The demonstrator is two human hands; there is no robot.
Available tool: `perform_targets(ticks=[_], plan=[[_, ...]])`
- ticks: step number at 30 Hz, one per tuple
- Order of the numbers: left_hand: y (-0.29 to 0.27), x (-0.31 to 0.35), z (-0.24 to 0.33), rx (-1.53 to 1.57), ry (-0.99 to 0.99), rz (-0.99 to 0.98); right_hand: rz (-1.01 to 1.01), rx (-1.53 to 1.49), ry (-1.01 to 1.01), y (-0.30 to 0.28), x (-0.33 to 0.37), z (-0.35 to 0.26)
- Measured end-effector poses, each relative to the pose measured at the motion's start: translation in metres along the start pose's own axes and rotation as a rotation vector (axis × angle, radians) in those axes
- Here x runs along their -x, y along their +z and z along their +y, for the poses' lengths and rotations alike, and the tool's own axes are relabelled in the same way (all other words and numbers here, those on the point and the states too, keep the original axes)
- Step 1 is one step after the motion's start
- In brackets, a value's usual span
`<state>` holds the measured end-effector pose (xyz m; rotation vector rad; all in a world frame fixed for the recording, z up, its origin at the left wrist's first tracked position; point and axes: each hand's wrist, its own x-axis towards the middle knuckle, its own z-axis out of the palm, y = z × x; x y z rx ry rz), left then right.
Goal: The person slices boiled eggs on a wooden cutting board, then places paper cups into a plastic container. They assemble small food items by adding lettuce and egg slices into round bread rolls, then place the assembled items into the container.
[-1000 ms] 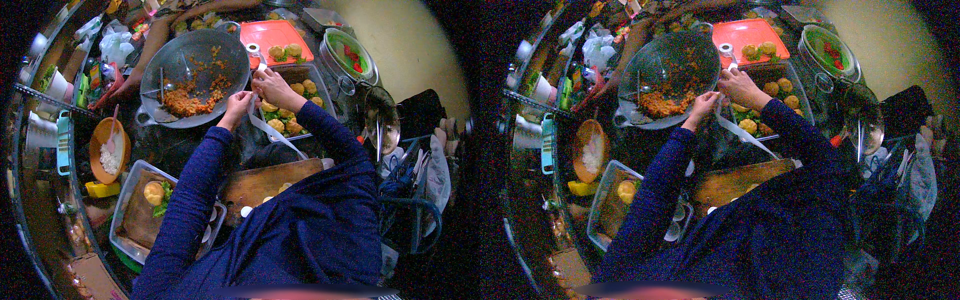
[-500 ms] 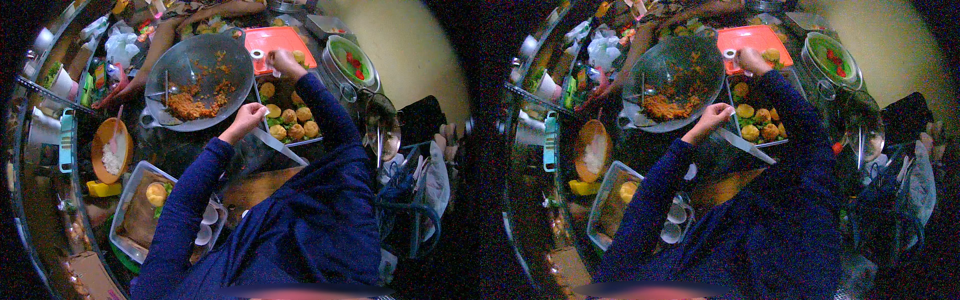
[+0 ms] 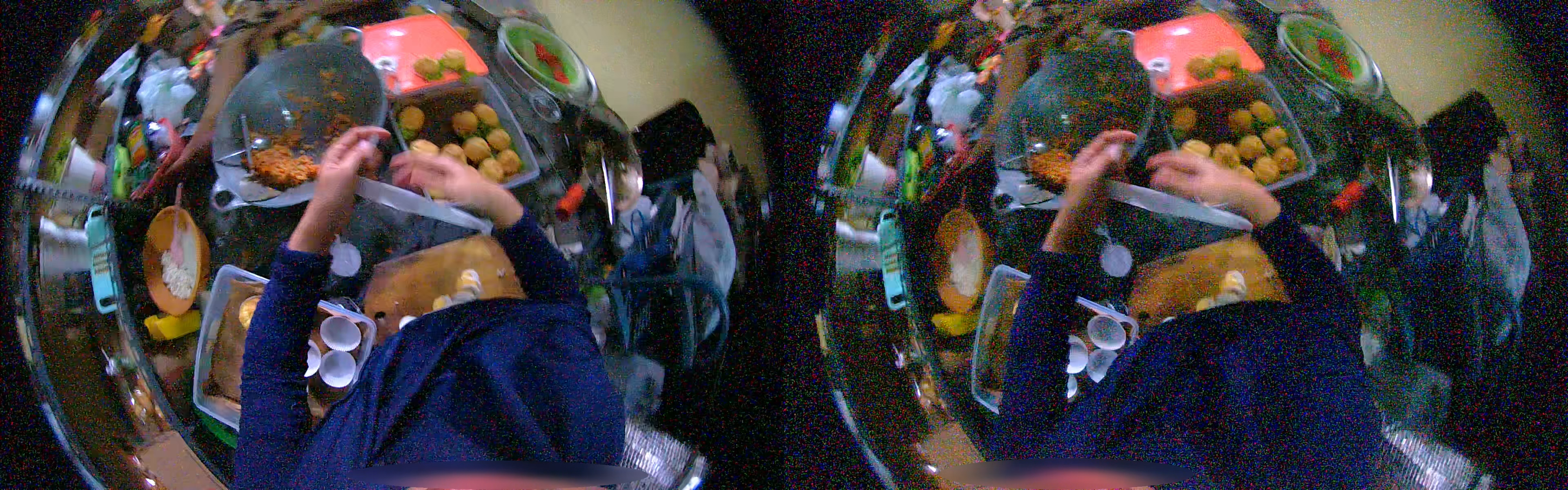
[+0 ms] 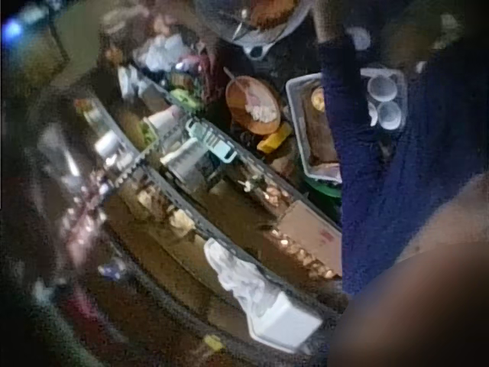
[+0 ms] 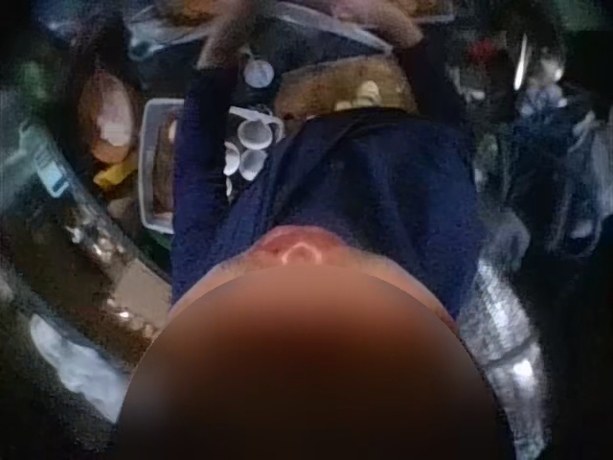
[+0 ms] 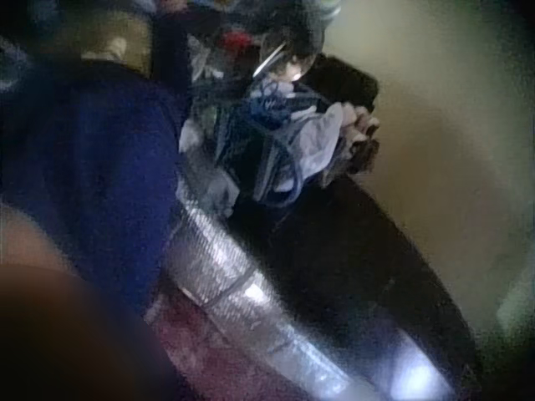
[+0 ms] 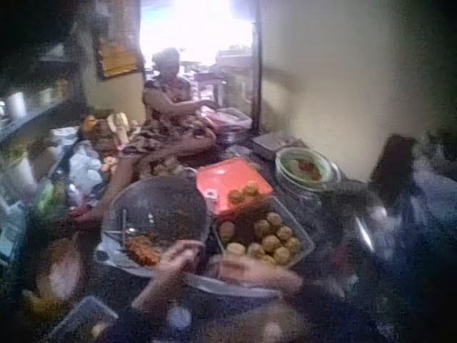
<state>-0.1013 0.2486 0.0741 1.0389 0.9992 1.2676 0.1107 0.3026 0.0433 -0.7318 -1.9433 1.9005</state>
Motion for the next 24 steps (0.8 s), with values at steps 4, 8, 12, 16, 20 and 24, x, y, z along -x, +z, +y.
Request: perform_targets(ticks=[4,8,12,16,20,24], plan=[[0.014,0.016,0.032,0.196,0.068,0.057,0.243,0.483,0.080,0.055,0.113,-0.013],[0.045,0.049,0.041,-0.152,0.131,-0.160,0.887,0.371,0.081,0.055,0.200,-0.029],[0.076,0.089,0.036,-0.318,0.125,-0.513,1.321,0.005,0.111,0.071,0.278,-0.052],[0.079,0.122,0.043,-0.436,0.100,-0.567,1.480,-0.316,0.000,0.081,0.332,-0.048],[0.062,0.149,0.052,-0.530,0.080,-0.534,1.830,-0.280,0.243,0.121,0.367,0.031],[0.045,0.171,0.062,-0.633,0.052,-0.523,1.528,0.497,0.682,0.196,0.382,0.116]])
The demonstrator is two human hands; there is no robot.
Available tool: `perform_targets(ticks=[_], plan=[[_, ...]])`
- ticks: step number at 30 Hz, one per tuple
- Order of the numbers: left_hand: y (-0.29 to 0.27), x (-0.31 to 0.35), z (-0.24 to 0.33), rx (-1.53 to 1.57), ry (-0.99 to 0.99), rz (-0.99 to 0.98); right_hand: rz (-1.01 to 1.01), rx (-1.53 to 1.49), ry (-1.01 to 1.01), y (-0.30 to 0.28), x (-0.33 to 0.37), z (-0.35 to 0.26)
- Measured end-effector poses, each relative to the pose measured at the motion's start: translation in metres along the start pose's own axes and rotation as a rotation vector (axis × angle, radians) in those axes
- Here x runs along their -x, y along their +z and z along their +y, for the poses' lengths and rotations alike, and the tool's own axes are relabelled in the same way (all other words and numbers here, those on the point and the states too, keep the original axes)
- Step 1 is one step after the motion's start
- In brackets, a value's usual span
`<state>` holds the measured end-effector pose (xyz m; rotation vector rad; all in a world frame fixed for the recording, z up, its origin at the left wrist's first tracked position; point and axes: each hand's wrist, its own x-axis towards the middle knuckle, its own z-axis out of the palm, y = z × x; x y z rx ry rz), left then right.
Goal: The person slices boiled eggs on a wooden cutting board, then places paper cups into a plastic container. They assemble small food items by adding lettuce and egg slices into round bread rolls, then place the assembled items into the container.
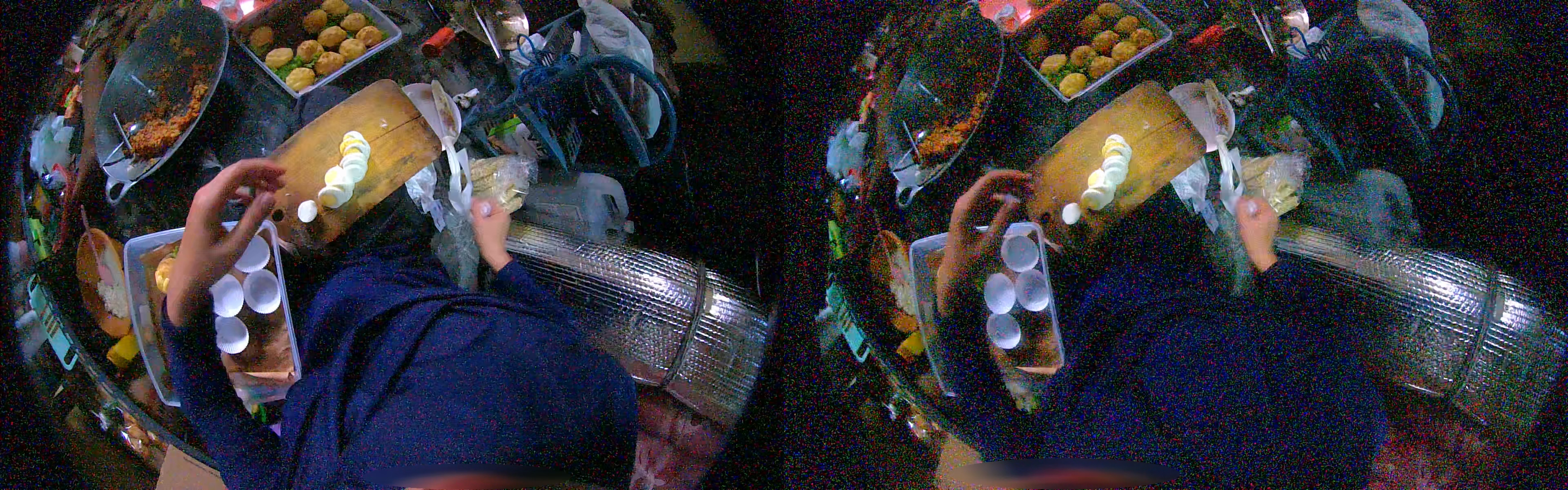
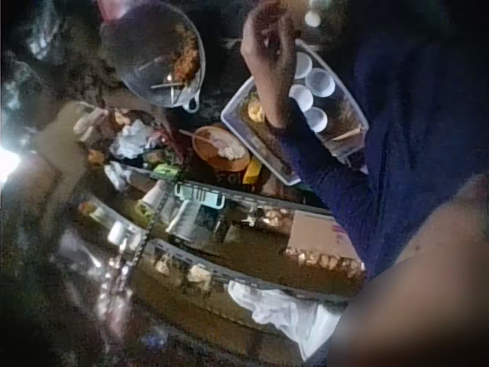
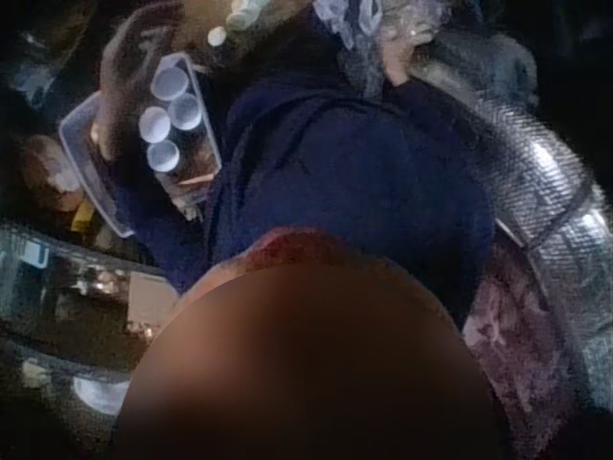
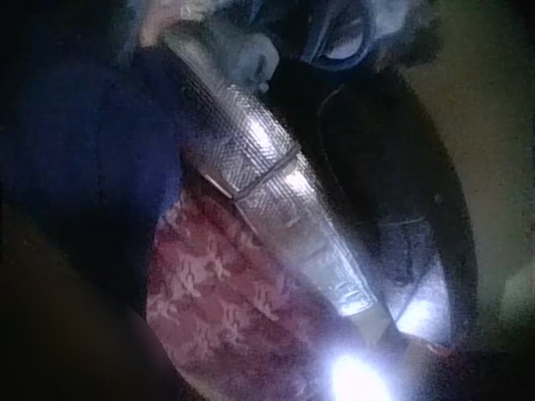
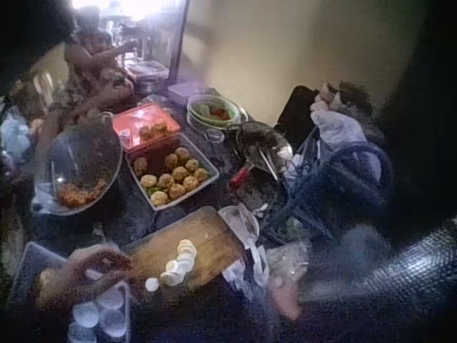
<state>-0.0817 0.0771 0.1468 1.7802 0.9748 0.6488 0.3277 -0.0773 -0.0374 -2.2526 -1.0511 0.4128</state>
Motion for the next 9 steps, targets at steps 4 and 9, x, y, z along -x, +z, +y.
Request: perform_targets(ticks=[4,9], plan=[[-0.015,0.037,0.009,-0.233,0.014,0.027,-0.442,0.626,-0.391,0.005,0.023,0.013],[-0.054,0.111,0.016,-0.415,-0.215,0.441,-0.858,0.736,-0.249,0.023,-0.017,-0.064]])
